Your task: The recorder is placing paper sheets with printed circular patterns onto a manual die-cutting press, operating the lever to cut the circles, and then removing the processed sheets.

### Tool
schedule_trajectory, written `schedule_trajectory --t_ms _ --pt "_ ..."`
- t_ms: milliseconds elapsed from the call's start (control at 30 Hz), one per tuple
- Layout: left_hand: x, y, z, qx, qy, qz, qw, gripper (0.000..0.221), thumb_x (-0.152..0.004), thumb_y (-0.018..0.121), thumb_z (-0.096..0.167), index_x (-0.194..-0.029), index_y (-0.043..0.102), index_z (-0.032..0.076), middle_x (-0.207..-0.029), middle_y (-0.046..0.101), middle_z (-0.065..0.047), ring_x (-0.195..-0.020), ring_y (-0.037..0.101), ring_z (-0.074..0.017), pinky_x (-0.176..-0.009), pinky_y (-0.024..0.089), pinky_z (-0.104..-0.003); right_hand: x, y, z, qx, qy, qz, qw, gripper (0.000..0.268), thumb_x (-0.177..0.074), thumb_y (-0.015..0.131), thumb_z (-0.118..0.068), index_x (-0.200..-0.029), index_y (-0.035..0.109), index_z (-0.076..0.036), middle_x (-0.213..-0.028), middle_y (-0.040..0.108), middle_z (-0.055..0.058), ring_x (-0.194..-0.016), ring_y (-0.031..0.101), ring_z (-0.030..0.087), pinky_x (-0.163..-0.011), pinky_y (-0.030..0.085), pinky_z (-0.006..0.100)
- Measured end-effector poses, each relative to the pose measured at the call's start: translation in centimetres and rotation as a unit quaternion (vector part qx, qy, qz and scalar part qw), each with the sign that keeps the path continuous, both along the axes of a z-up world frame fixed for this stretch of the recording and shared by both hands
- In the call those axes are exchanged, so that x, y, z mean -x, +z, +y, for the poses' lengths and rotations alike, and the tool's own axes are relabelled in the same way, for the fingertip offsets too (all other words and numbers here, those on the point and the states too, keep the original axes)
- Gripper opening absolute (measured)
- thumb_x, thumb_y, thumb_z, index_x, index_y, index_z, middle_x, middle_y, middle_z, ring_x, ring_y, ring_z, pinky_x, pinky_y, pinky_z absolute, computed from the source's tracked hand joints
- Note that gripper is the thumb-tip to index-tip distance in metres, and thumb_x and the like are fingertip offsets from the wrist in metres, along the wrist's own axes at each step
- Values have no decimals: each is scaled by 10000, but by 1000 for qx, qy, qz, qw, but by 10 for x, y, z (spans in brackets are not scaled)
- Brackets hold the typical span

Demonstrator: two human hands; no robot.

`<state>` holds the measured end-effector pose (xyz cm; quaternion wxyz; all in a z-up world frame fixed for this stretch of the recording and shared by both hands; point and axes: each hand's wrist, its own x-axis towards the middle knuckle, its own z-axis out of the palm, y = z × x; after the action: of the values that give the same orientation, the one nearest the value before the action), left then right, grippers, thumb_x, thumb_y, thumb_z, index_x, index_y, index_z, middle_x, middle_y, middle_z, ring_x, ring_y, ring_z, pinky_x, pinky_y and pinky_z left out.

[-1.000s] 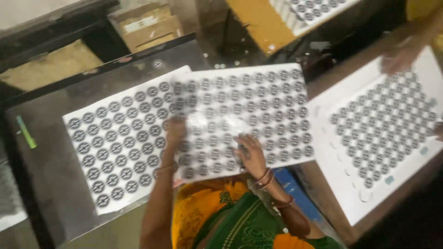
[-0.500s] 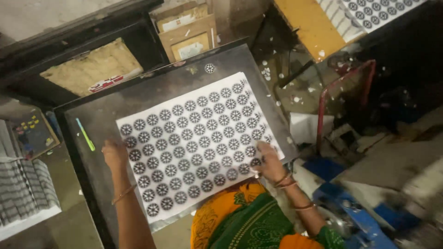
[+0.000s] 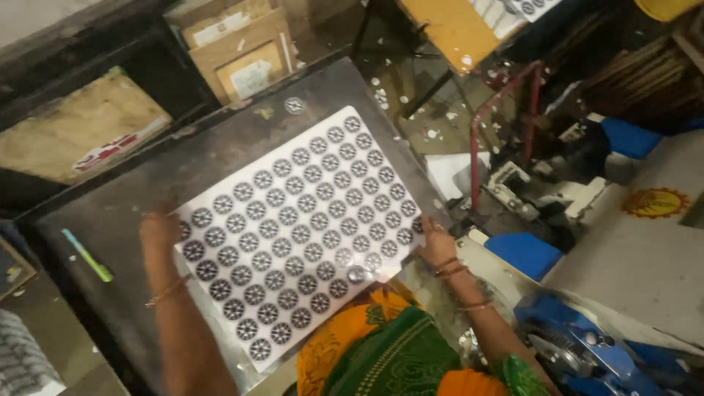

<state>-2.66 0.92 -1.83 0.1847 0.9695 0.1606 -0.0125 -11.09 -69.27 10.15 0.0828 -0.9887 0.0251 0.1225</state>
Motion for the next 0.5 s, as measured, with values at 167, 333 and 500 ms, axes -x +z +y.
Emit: schedule_trajectory --t_ms 167,333,500 --pt "13 30 -51 -108 56 -52 991 431 -944 710 354 -1179 707 -8 -1305 608 -310 -1158 549 -520 -869 482 -624 18 32 -5 -164 53 -89 981 912 -666 891 -203 -1439 457 9 -1389 551 281 -1212 564 472 -982 496 498" --pt "17 81 -236 -148 11 -213 966 291 -1026 678 251 -1233 682 47 -1371 579 -276 -1268 514 -465 -1006 434 -596 77 10 -77 -259 -138 -119 948 474 -742 825 -164 -1182 695 -47 -1117 724 195 -979 717 357 -841 574 420" --pt "20 114 -413 -61 -148 -267 950 449 -939 708 186 -1341 640 -2 -1370 587 -279 -1318 490 -467 -1106 391 -579 153 -25 -301 -374 -319 -227 841 131 -998 664 -122 -971 756 -32 -864 713 87 -740 600 188 -676 516 383"
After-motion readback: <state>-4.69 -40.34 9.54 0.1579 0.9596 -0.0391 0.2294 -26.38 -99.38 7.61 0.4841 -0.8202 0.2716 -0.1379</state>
